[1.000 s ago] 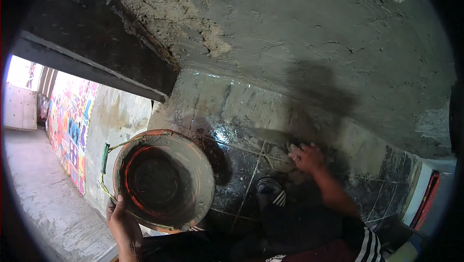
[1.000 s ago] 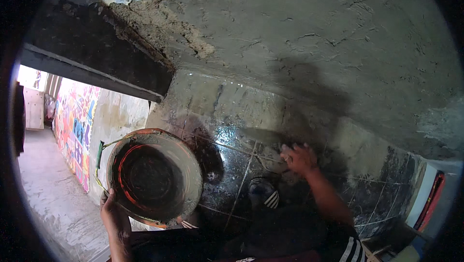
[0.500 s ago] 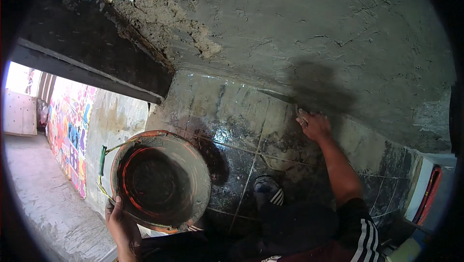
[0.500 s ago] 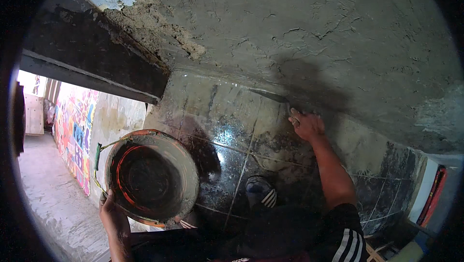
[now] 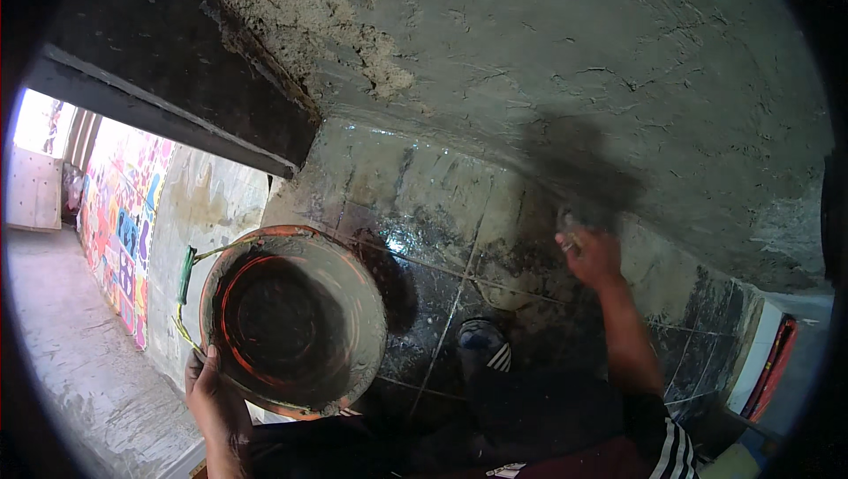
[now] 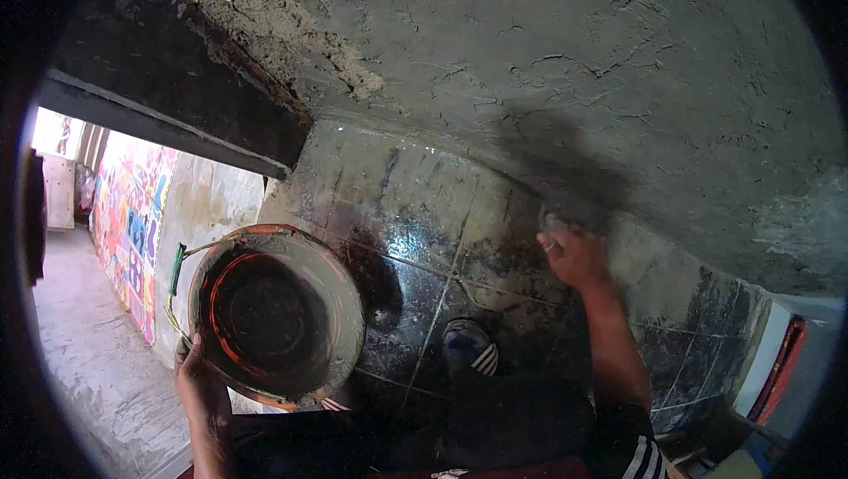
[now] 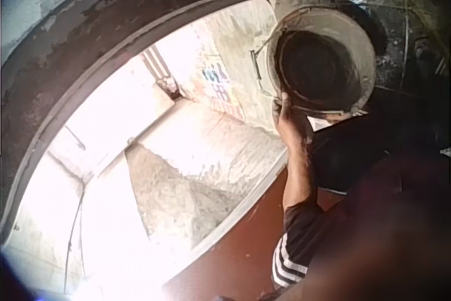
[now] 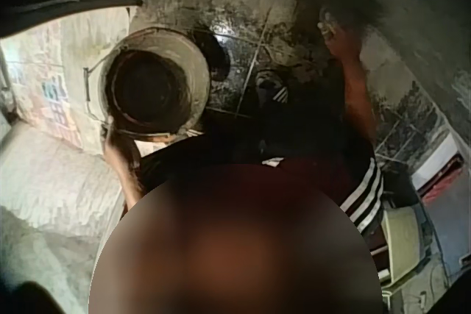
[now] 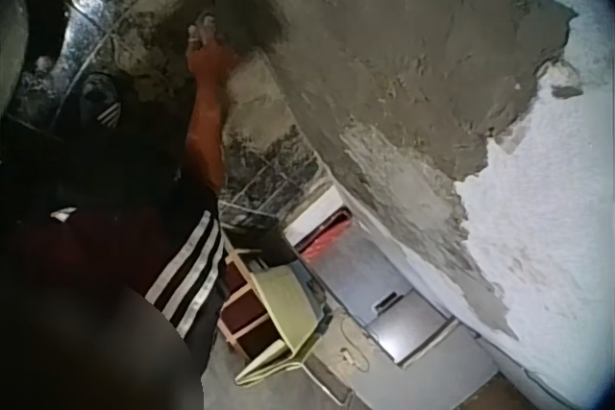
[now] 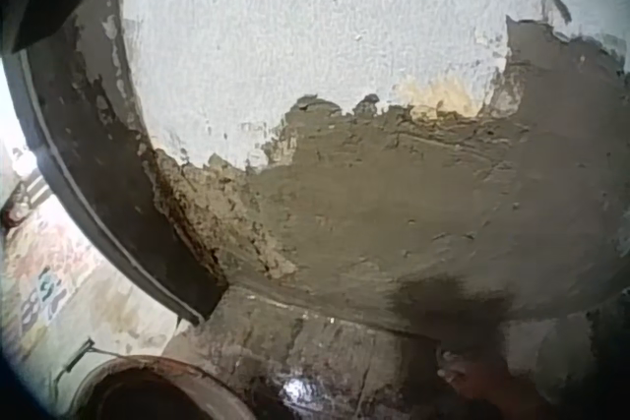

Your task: Applying and smoothing wet plaster on a damaged section of a wall using a trowel.

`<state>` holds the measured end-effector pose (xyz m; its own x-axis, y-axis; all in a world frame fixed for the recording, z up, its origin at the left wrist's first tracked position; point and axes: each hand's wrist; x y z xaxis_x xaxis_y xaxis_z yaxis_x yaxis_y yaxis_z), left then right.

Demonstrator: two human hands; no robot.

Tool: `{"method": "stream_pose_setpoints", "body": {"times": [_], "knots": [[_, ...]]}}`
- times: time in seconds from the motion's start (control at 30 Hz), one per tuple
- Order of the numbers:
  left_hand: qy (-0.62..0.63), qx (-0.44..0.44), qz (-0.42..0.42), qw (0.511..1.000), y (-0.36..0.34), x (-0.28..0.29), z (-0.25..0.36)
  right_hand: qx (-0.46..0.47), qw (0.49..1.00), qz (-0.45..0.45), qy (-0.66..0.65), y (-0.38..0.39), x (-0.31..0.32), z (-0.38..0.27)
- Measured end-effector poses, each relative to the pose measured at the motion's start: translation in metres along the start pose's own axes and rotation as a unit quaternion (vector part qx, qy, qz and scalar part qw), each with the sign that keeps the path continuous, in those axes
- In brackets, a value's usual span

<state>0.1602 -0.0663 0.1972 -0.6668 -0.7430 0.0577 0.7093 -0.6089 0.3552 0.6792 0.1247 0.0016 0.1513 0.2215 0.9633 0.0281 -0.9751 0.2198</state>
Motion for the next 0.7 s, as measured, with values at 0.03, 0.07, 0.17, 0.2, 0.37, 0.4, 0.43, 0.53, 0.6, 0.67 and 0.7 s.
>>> {"method": "stream_pose_setpoints", "body": {"times": [0.03, 0.07, 0.17, 0.2, 0.37, 0.4, 0.43, 0.53, 0.6, 0.67, 0.7], "knots": [[0.000, -0.004, -0.002, 1.000, 0.000, 0.000, 0.000, -0.013, 0.998, -0.054, 0.025, 0.001, -0.011, -0.004], [0.012, -0.005, -0.008, 1.000, -0.001, -0.001, 0.000, -0.005, 0.999, -0.046, 0.009, 0.000, -0.024, -0.008], [0.013, -0.009, -0.014, 1.000, 0.000, -0.002, -0.001, 0.029, 0.994, -0.101, 0.041, -0.008, -0.060, -0.025], [-0.007, -0.011, -0.005, 1.000, 0.001, -0.002, -0.001, 0.030, 0.993, -0.110, 0.037, -0.015, -0.068, -0.030], [0.024, -0.005, 0.010, 1.000, 0.002, -0.001, 0.003, -0.037, 0.996, -0.078, 0.021, -0.052, -0.081, -0.041], [0.014, -0.004, 0.012, 1.000, 0.002, -0.001, 0.003, -0.013, 0.998, -0.059, 0.029, -0.060, -0.078, -0.040], [0.005, -0.007, 0.009, 1.000, 0.002, -0.002, 0.004, -0.004, 0.997, -0.054, 0.051, -0.066, -0.075, -0.039], [-0.001, -0.006, 0.016, 1.000, 0.004, -0.001, 0.005, 0.013, 0.997, -0.063, 0.034, -0.073, -0.057, -0.037], [-0.004, 0.001, 0.024, 1.000, 0.005, -0.001, 0.006, 0.006, 0.997, -0.076, 0.025, -0.073, -0.043, -0.042], [0.013, -0.006, 0.002, 1.000, 0.005, -0.002, 0.008, -0.016, 0.995, -0.098, 0.032, -0.070, -0.026, -0.047], [0.007, -0.007, 0.004, 1.000, 0.006, -0.003, 0.008, -0.014, 0.995, -0.089, 0.035, -0.069, -0.016, -0.049]]}}
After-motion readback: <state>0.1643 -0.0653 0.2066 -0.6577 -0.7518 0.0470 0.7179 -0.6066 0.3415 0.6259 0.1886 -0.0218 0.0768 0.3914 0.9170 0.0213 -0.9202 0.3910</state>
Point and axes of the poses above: each hand's wrist, its own y-axis away from the middle knuckle, its own x-axis out of the back of the hand, z = x × y, and after that the axes turned 6 degrees about -x, right-handed
